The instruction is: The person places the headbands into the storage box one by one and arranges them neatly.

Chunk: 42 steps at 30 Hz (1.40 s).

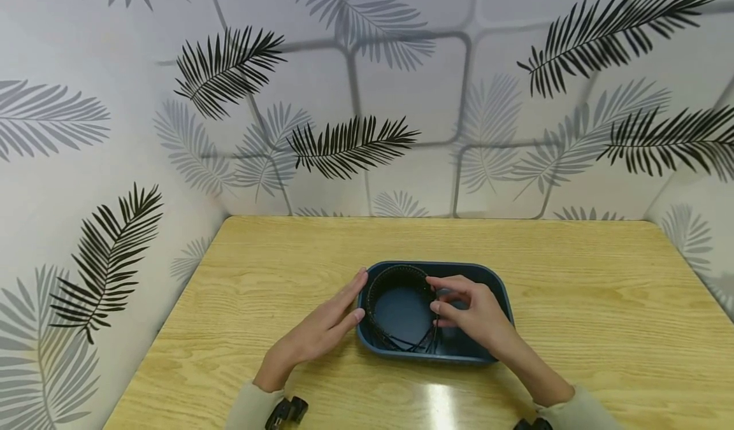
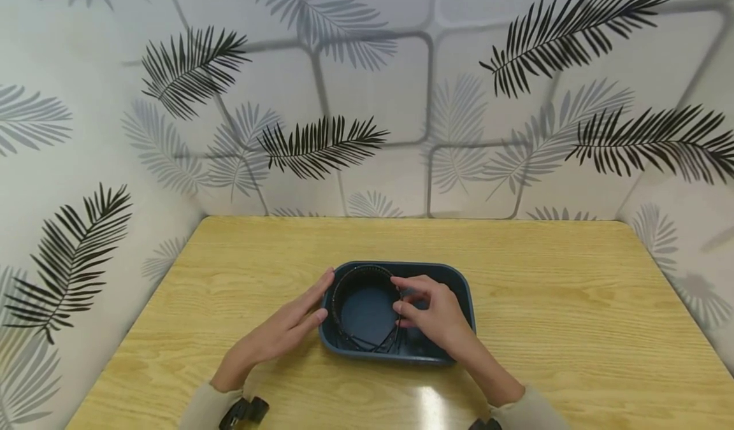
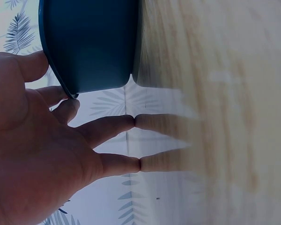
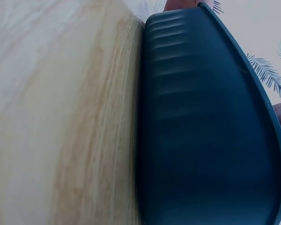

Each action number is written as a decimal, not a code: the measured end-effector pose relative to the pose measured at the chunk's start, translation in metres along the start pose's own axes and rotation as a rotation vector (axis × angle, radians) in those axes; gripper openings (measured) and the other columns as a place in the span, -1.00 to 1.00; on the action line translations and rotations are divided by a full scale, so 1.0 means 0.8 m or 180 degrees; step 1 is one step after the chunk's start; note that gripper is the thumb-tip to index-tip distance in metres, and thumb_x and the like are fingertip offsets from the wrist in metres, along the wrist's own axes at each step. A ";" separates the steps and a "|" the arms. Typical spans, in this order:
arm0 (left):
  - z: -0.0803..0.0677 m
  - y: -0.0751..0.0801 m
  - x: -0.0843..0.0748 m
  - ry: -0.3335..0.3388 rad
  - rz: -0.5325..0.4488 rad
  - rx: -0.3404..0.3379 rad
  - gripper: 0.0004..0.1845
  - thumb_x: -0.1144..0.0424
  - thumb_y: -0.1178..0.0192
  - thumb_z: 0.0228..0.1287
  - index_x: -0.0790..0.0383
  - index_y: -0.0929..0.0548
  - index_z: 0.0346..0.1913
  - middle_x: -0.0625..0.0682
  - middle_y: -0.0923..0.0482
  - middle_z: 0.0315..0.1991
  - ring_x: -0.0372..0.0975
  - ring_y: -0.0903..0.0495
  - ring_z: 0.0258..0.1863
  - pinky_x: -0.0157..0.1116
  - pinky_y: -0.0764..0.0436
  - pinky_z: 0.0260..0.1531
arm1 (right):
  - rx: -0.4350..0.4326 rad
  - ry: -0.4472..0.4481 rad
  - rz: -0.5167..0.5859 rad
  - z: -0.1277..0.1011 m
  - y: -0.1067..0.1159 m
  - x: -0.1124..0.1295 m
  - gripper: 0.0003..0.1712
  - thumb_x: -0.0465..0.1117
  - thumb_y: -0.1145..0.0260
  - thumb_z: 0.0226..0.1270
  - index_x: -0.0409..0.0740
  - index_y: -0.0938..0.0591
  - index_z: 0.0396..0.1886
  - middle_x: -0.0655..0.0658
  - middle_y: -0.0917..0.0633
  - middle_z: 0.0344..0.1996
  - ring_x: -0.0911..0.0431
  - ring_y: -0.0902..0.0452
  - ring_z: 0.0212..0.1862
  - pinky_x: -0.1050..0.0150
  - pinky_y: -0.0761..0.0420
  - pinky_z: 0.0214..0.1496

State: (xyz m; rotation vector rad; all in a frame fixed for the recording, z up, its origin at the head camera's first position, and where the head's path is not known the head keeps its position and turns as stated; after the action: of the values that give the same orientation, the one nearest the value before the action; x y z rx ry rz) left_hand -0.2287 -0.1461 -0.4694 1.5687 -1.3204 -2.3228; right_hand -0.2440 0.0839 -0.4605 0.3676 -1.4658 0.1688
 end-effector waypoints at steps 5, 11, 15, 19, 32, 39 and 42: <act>0.000 0.000 -0.002 -0.0009 0.0010 -0.0002 -0.31 0.13 0.09 0.70 0.20 0.11 0.67 -0.02 0.24 0.67 -0.14 0.19 0.63 -0.04 0.02 0.56 | -0.0040 0.0074 -0.0236 -0.001 -0.001 0.005 -0.46 -0.47 -0.41 0.33 -0.36 -0.59 0.32 -0.46 -0.55 0.14 -0.12 -0.69 -0.04 0.18 -0.77 -0.22; 0.000 0.000 -0.001 -0.0001 -0.0004 -0.0001 -0.31 0.14 0.09 0.70 0.20 0.11 0.67 -0.02 0.24 0.67 -0.15 0.20 0.64 -0.06 0.02 0.56 | -0.0079 0.0196 -0.0511 -0.002 -0.003 0.007 -0.47 -0.46 -0.43 0.31 -0.37 -0.61 0.29 -0.38 -0.54 0.17 -0.06 -0.70 -0.10 0.24 -0.77 -0.26; -0.001 -0.001 0.000 0.0001 -0.0005 -0.0005 -0.31 0.14 0.10 0.70 0.20 0.12 0.67 -0.02 0.24 0.67 -0.14 0.20 0.64 -0.06 0.02 0.56 | -0.0120 0.0365 -0.0849 -0.003 -0.004 0.012 -0.47 -0.43 -0.47 0.28 -0.33 -0.65 0.26 -0.33 -0.59 0.11 -0.05 -0.71 -0.14 0.28 -0.76 -0.30; -0.001 -0.001 0.000 -0.0009 0.0006 0.0000 -0.31 0.13 0.10 0.71 0.21 0.12 0.67 -0.03 0.25 0.67 -0.14 0.20 0.64 -0.06 0.02 0.56 | -0.0199 0.0491 -0.1233 -0.004 -0.003 0.016 -0.46 -0.40 -0.51 0.25 -0.24 -0.68 0.25 -0.23 -0.64 0.07 -0.03 -0.72 -0.14 0.29 -0.74 -0.27; -0.001 0.000 0.000 -0.0026 0.0005 -0.0007 -0.31 0.14 0.10 0.71 0.21 0.12 0.67 -0.01 0.24 0.67 -0.13 0.20 0.64 -0.05 0.01 0.56 | -0.0374 0.0762 -0.1891 -0.004 -0.008 0.025 -0.46 -0.37 -0.56 0.19 -0.22 -0.71 0.21 -0.11 -0.67 0.09 0.06 -0.67 -0.14 0.06 -0.68 -0.14; -0.001 0.000 -0.001 -0.0010 0.0027 0.0006 -0.31 0.11 0.10 0.71 0.21 0.11 0.67 -0.04 0.25 0.67 -0.17 0.19 0.63 -0.06 0.01 0.56 | -0.0363 0.0751 -0.1899 -0.005 -0.009 0.025 -0.49 -0.38 -0.55 0.20 -0.27 -0.71 0.19 -0.15 -0.66 0.14 0.00 -0.68 -0.09 0.06 -0.69 -0.17; -0.001 0.000 -0.002 -0.0006 0.0030 -0.0002 -0.31 0.11 0.10 0.71 0.22 0.10 0.67 -0.04 0.24 0.67 -0.16 0.19 0.63 -0.06 0.01 0.56 | -0.0349 0.0745 -0.1882 -0.006 -0.010 0.025 -0.50 -0.40 -0.54 0.20 -0.29 -0.71 0.17 -0.16 -0.66 0.13 -0.01 -0.68 -0.08 0.10 -0.70 -0.19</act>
State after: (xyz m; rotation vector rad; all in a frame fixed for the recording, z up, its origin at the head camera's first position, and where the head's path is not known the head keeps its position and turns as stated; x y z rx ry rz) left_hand -0.2276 -0.1461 -0.4685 1.5572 -1.3245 -2.3195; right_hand -0.2350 0.0761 -0.4419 0.6515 -1.0797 -0.3321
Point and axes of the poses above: each hand's wrist, its own z-axis towards the middle knuckle, its own y-axis out of the back of the hand, x = y × z, the point moved 9 cm from there along z, towards the middle knuckle
